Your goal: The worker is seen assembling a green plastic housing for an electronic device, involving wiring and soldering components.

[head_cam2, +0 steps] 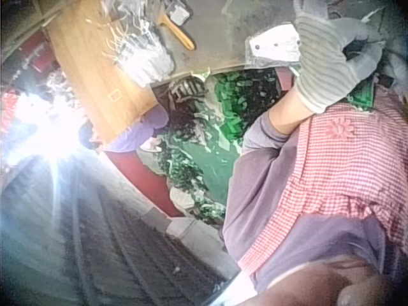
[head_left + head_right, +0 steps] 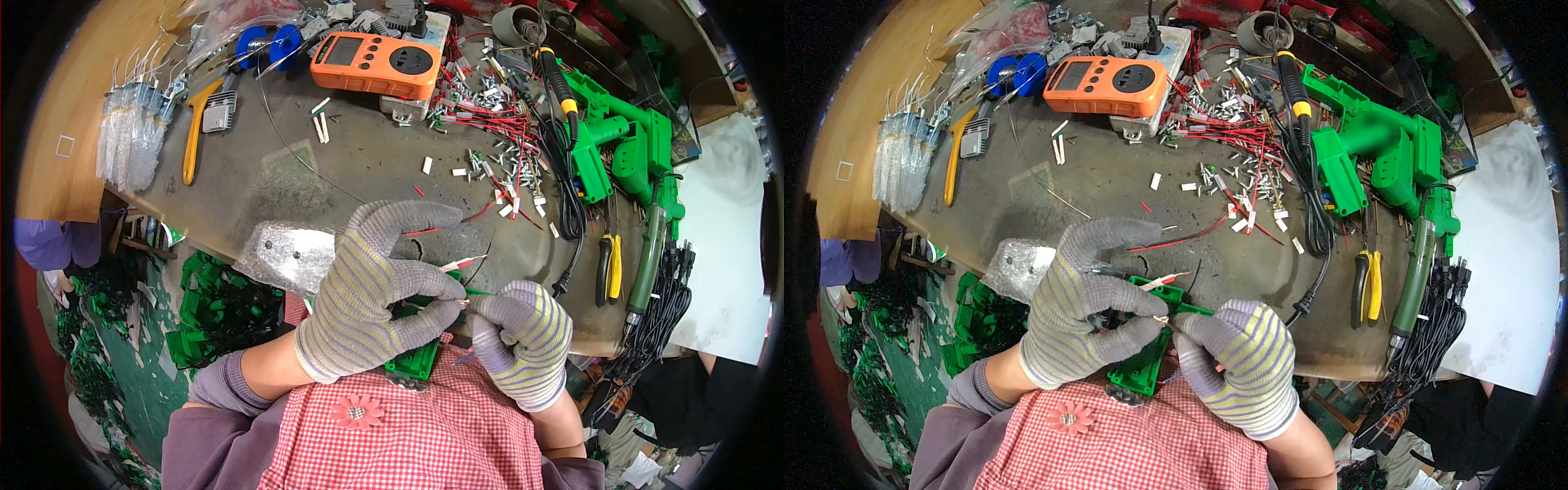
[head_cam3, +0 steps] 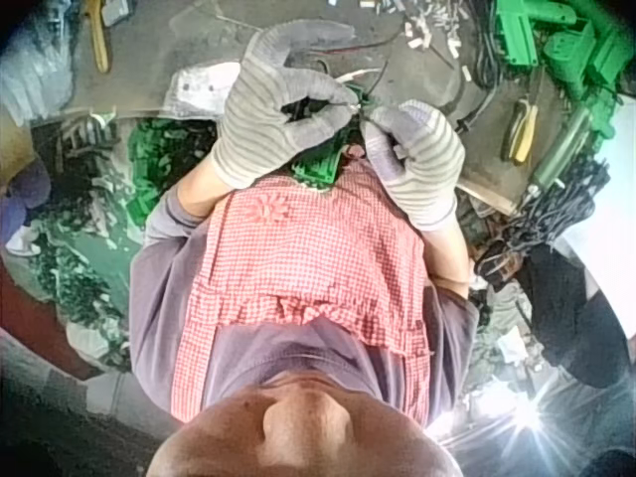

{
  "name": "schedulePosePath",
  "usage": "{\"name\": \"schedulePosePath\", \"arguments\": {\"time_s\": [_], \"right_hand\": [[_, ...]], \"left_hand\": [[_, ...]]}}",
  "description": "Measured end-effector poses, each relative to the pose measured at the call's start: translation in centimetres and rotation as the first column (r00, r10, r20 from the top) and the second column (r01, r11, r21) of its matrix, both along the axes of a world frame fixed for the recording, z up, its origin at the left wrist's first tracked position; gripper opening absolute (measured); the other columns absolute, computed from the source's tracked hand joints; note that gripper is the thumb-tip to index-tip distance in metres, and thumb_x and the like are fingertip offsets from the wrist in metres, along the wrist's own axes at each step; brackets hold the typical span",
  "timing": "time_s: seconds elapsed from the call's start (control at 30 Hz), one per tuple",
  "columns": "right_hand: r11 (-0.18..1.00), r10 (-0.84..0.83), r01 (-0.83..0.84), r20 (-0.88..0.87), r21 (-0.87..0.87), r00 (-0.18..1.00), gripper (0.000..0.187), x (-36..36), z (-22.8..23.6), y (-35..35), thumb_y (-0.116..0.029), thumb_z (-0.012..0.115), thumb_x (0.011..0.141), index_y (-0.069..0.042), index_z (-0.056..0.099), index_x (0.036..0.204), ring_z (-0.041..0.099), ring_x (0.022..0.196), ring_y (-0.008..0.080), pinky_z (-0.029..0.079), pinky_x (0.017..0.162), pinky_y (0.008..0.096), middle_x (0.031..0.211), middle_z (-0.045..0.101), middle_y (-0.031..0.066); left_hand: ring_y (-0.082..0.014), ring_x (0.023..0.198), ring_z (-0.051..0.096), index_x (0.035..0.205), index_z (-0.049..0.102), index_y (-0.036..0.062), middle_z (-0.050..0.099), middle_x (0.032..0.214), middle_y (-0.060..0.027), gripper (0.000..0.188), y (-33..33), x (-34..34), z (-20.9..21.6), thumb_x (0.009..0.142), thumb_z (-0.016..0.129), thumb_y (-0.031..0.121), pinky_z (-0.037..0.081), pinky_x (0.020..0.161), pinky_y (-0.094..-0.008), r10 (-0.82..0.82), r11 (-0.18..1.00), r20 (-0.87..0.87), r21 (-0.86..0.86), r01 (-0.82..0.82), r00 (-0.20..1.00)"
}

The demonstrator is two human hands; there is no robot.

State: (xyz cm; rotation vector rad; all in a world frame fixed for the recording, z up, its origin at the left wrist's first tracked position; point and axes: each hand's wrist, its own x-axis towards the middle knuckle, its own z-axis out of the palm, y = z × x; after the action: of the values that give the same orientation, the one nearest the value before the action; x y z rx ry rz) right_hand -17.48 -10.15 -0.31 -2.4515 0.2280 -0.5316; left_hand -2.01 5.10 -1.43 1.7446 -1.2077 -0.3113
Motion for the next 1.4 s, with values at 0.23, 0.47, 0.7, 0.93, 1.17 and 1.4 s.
{"name": "schedulePosePath", "arguments": {"time_s": [0.23, 0.47, 0.7, 0.93, 1.17, 1.4], "right_hand": [[1.0, 0.023, -0.024, -0.101, -0.001, 0.995, 0.012, 0.7, 1.4, -0.3, -0.01, 0.077, 0.075, -0.011, 0.07, 0.084, 0.056, 0.056, 0.0272, 0.043, 0.055, 0.04, 0.063, 0.056, 0.0048], [0.998, -0.001, 0.0, 0.022, 0.06, 1.0, 0.022, 0.5, 2.1, 0.0, -0.005, 0.082, 0.07, -0.01, 0.067, 0.085, 0.059, 0.06, 0.0265, 0.045, 0.058, 0.0377, 0.069, 0.062, 0.0043], [0.998, 0.064, -0.063, -0.088, 0.014, 0.994, 0.021, -0.6, 1.0, 0.5, -0.009, 0.081, 0.072, -0.011, 0.065, 0.087, 0.056, 0.061, 0.0271, 0.042, 0.057, 0.0403, 0.069, 0.058, 0.0038], [0.995, -0.062, 0.067, -0.071, 0.074, 0.996, 0.012, 0.7, 2.2, 0.6, -0.01, 0.076, 0.08, -0.01, 0.067, 0.089, 0.063, 0.069, 0.0298, 0.047, 0.063, 0.0416, 0.071, 0.062, 0.0072], [0.827, 0.415, -0.404, -0.06, -0.391, 0.908, 0.012, 1.6, 2.1, -0.7, -0.02, 0.07, 0.065, -0.014, 0.061, 0.071, 0.054, 0.06, 0.0218, 0.04, 0.052, 0.04, 0.06, 0.049, -0.0001], [0.981, 0.131, -0.121, -0.058, 0.151, 0.99, 0.01, 1.4, 1.3, -0.5, -0.01, 0.072, 0.07, -0.006, 0.064, 0.076, 0.055, 0.054, 0.0184, 0.046, 0.053, 0.0334, 0.064, 0.056, 0.0035]], "left_hand": [[-0.0316, 0.122, 0.055, 0.085, 0.079, 0.0162, 0.058, 0.134, -0.0128, 0.015, 0.2, 0.1, 0.0, 0.072, 0.085, 0.016, 0.047, 0.099, -0.0396, -0.03, 0.999, -0.082, -0.018, 0.029, 0.996], [-0.034, 0.115, 0.057, 0.075, 0.075, 0.0174, 0.063, 0.126, -0.0111, 0.014, -0.6, -0.6, 0.8, 0.063, 0.081, 0.022, 0.042, 0.098, -0.0489, -0.056, 0.998, 0.273, 0.0, 0.058, 0.96], [-0.0298, 0.114, 0.06, 0.076, 0.075, 0.0113, 0.058, 0.13, -0.0122, 0.01, -0.6, -0.5, -0.3, 0.068, 0.08, 0.012, 0.052, 0.092, -0.0415, -0.043, 0.997, -0.142, -0.075, 0.033, 0.989], [-0.0282, 0.116, 0.059, 0.077, 0.075, 0.0108, 0.058, 0.13, -0.0127, 0.01, -0.1, 0.0, 0.4, 0.069, 0.081, 0.012, 0.052, 0.093, -0.04, -0.043, 0.998, -0.045, -0.056, 0.04, 0.998], [-0.0308, 0.119, 0.058, 0.07, 0.073, 0.0109, 0.064, 0.126, -0.0147, 0.008, -0.7, 1.7, 1.1, 0.067, 0.078, 0.015, 0.045, 0.102, -0.0436, -0.247, 0.968, -0.048, 0.039, 0.249, 0.968], [-0.0373, 0.114, 0.057, 0.085, 0.073, 0.0152, 0.063, 0.128, -0.0115, 0.023, -0.2, -0.1, 1.0, 0.065, 0.078, 0.026, 0.043, 0.098, -0.0512, -0.001, 1.0, 0.204, -0.01, 0.003, 0.979]]}}
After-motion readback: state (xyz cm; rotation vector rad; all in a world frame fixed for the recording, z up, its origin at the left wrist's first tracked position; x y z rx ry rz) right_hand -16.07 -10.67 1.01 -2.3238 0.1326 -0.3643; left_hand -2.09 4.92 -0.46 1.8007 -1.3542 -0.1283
